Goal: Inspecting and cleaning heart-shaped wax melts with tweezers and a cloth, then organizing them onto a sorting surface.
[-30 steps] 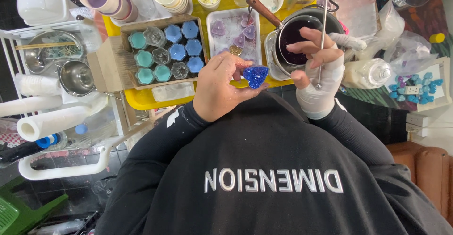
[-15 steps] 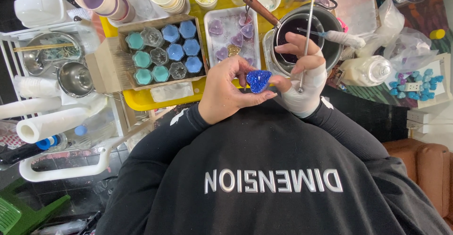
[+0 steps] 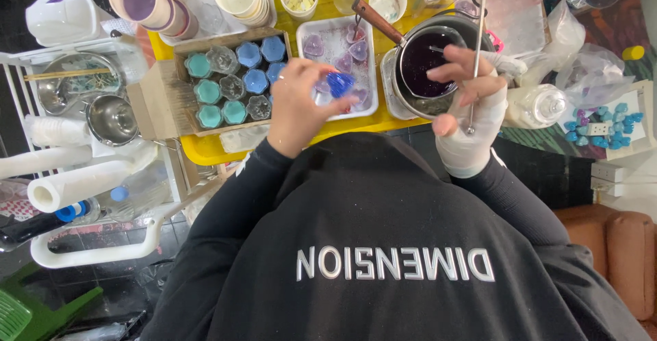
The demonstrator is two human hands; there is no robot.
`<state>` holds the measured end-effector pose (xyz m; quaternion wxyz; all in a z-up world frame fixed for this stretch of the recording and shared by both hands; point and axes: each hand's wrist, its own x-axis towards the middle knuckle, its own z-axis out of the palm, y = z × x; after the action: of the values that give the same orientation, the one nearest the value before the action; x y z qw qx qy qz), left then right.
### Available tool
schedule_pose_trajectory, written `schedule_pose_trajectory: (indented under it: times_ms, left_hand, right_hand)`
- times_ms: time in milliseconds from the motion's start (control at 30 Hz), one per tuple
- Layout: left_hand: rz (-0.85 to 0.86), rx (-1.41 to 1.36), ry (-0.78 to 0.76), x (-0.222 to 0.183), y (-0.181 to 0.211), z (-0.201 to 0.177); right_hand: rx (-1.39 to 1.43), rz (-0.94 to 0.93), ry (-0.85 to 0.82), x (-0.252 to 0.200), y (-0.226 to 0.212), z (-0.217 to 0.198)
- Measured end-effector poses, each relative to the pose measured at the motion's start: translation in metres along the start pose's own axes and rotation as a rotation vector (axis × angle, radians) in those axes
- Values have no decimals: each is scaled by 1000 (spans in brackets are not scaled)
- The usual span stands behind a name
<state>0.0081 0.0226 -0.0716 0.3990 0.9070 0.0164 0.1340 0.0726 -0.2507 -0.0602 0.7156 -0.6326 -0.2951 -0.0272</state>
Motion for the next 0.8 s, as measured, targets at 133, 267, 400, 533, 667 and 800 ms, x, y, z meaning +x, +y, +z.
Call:
schedule_pose_trajectory:
  times_ms: [133,267,400,533,667,800]
  left_hand:
    - [-54,199,81,15,-44,32]
    - [-203,298,91,38,-67,64]
    - [-292,397,53,52,-78,89]
    - [-285,402,19,57,-74,92]
    - [-306,414,-23,61,-70,90]
    - [-340,435,-76,63,-70,91]
  right_hand:
    - [-92,83,-54,-9,-15,-7]
    - [-97,130,-122,-21,-21,-19]
    - [-135,151,-174,-22,-35,-27]
    - [-99,162,-134,-29,-34,-36]
    - [-44,157,-77,-34,-31,-40]
    - [128,201,50,-34,-27,-37]
